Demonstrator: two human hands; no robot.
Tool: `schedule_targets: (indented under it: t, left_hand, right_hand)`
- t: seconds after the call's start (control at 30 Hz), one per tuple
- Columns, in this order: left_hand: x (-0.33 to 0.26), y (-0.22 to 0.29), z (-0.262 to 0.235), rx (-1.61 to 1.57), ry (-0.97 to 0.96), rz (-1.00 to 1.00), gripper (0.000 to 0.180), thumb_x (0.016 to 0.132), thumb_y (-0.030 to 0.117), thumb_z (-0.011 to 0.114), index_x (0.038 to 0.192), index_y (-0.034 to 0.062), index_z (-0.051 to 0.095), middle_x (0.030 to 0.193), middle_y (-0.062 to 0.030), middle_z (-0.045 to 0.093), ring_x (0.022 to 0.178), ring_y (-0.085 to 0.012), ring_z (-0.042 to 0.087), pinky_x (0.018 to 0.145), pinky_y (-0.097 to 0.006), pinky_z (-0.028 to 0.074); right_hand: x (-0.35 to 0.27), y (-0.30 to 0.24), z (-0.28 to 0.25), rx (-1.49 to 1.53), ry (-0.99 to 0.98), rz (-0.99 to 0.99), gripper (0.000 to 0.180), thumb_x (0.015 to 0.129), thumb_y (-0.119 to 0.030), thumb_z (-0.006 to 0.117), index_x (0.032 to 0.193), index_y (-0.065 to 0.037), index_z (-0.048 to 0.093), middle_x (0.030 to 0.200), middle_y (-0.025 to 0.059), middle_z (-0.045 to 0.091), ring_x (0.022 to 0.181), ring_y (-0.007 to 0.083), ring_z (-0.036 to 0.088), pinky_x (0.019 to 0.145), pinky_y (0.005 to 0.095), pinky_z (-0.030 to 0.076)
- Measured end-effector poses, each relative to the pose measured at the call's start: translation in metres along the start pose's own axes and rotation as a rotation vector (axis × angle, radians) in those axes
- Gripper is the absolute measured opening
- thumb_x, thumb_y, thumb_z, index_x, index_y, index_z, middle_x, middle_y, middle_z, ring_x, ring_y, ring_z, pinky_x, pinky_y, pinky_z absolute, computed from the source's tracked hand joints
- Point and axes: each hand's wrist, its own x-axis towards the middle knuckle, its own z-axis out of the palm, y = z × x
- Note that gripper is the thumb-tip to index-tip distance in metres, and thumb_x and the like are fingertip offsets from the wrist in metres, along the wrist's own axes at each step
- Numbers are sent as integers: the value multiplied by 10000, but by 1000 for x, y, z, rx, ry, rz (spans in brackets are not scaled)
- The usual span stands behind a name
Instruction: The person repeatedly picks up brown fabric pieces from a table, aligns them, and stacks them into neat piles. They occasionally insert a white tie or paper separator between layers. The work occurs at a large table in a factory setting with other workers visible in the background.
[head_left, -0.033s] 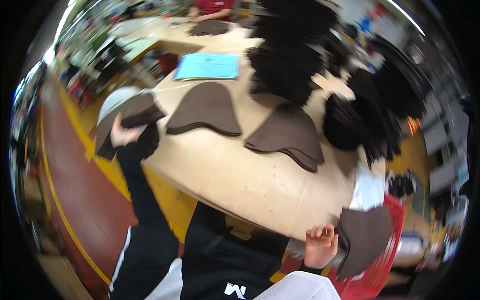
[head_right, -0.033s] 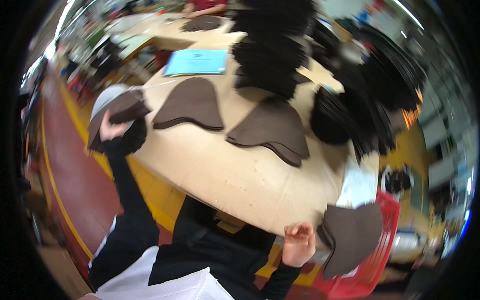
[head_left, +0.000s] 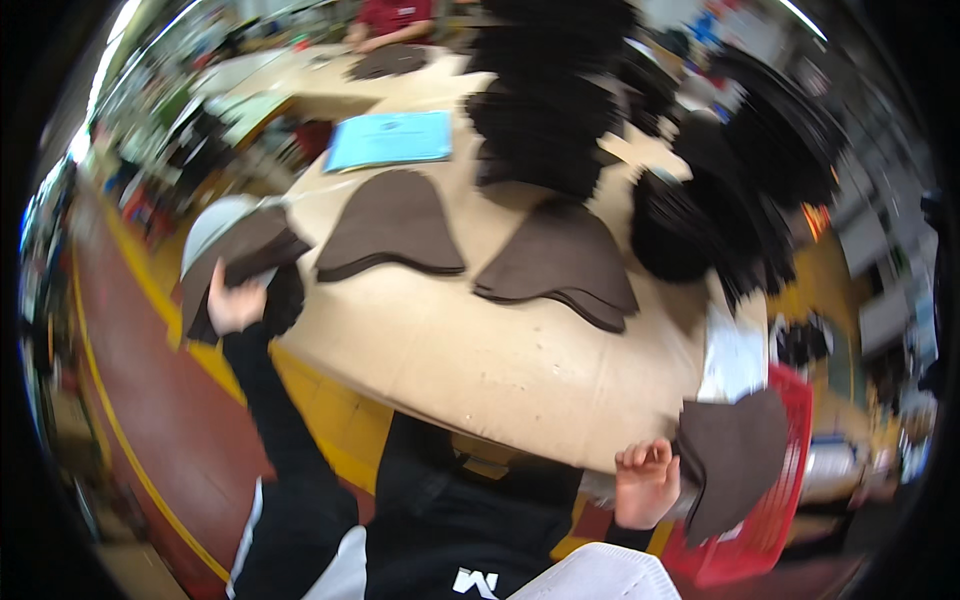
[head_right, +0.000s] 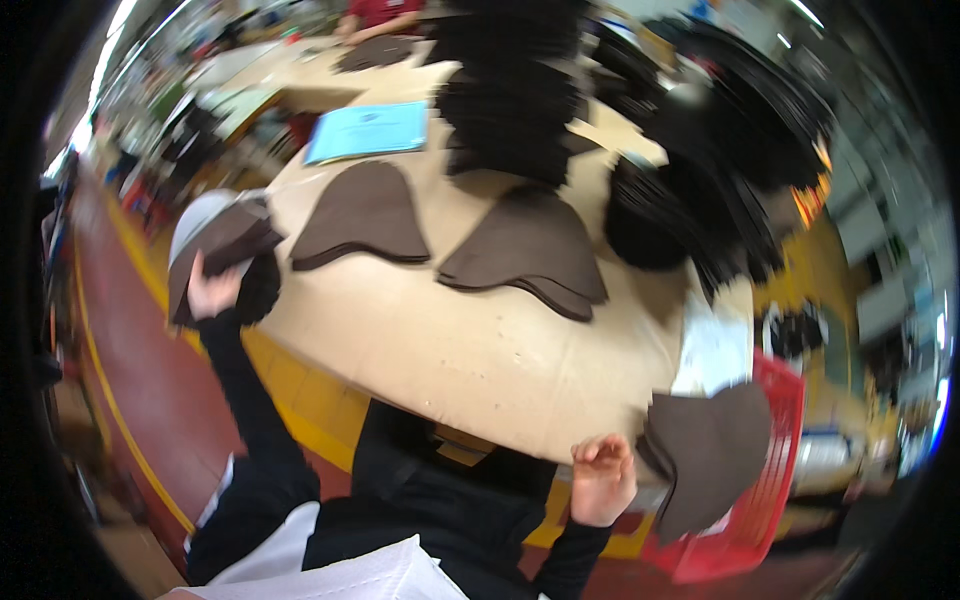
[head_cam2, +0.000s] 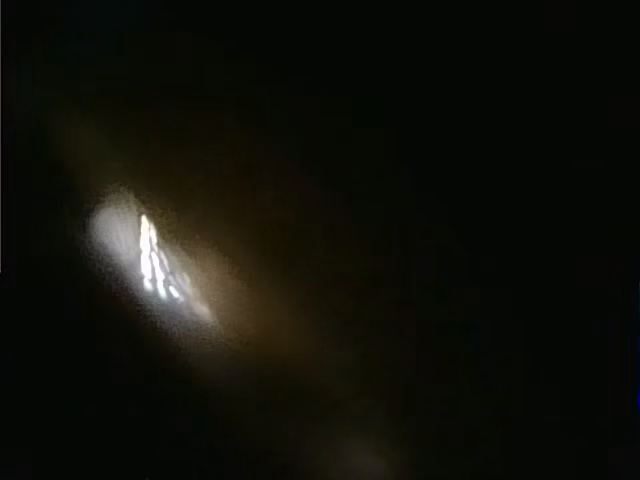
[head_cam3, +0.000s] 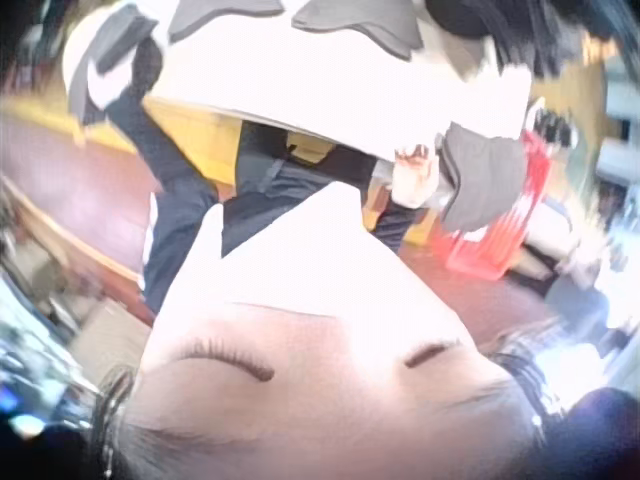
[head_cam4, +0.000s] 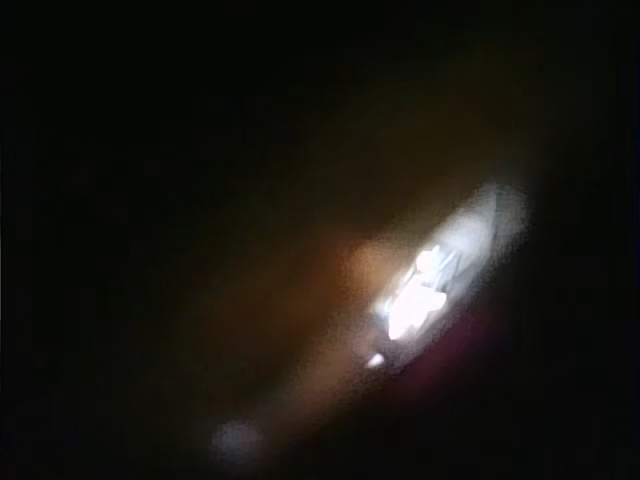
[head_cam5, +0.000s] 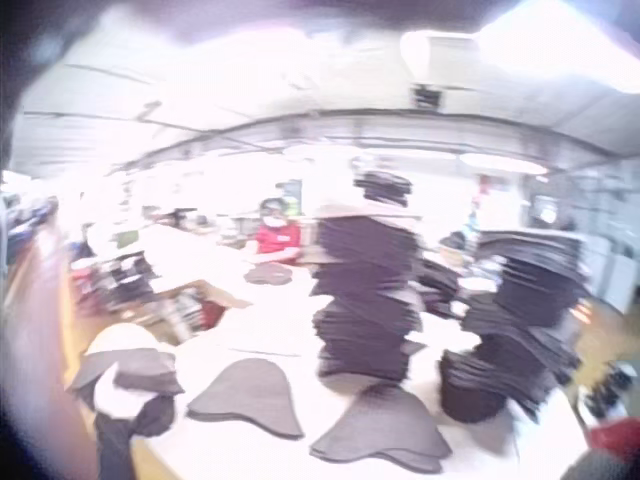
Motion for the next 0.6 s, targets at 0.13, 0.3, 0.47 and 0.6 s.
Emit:
schedule_targets:
  t: [0.13, 0.3, 0.47, 0.6]
  left_hand:
    - [-60, -63, -34, 575, -306, 354, 537, 1006, 208, 444, 1492, 64, 266, 1526, -135, 330, 1424, -241, 283, 1142, -403, 238]
    - [-35, -87, -65, 864, -548, -147, 417, 973, 239, 568, 1341, 63, 480, 1204, -63, 578, 1073, -158, 542, 955, -316, 421]
    - [-48, -131, -35, 1011, -634, -180, 381, 980, 255, 563, 1302, 56, 520, 1181, -52, 596, 1033, -140, 554, 925, -276, 403]
    - [-50, -161, -28, 1083, -758, -279, 385, 979, 262, 562, 1300, 51, 525, 1175, -63, 604, 1037, -148, 558, 929, -282, 405]
  right_hand:
    - [-9, -27, -9, -212, 252, -151, 302, 930, -259, 564, 1081, 0, 600, 984, 69, 605, 873, 201, 563, 814, 346, 443]
    - [-6, -102, -2, -917, 491, -554, 194, 923, -103, 567, 1061, 29, 601, 981, 61, 615, 921, 139, 561, 866, 274, 422]
    - [-38, -149, -86, -1919, 1219, -818, 509, 900, -266, 667, 1291, 21, 514, 1270, 195, 542, 1200, 333, 491, 1027, 424, 370]
    - [-81, -143, -192, -1632, 1184, -362, 880, 838, -486, 694, 1407, 88, 348, 1386, 303, 420, 1304, 402, 415, 1098, 417, 326]
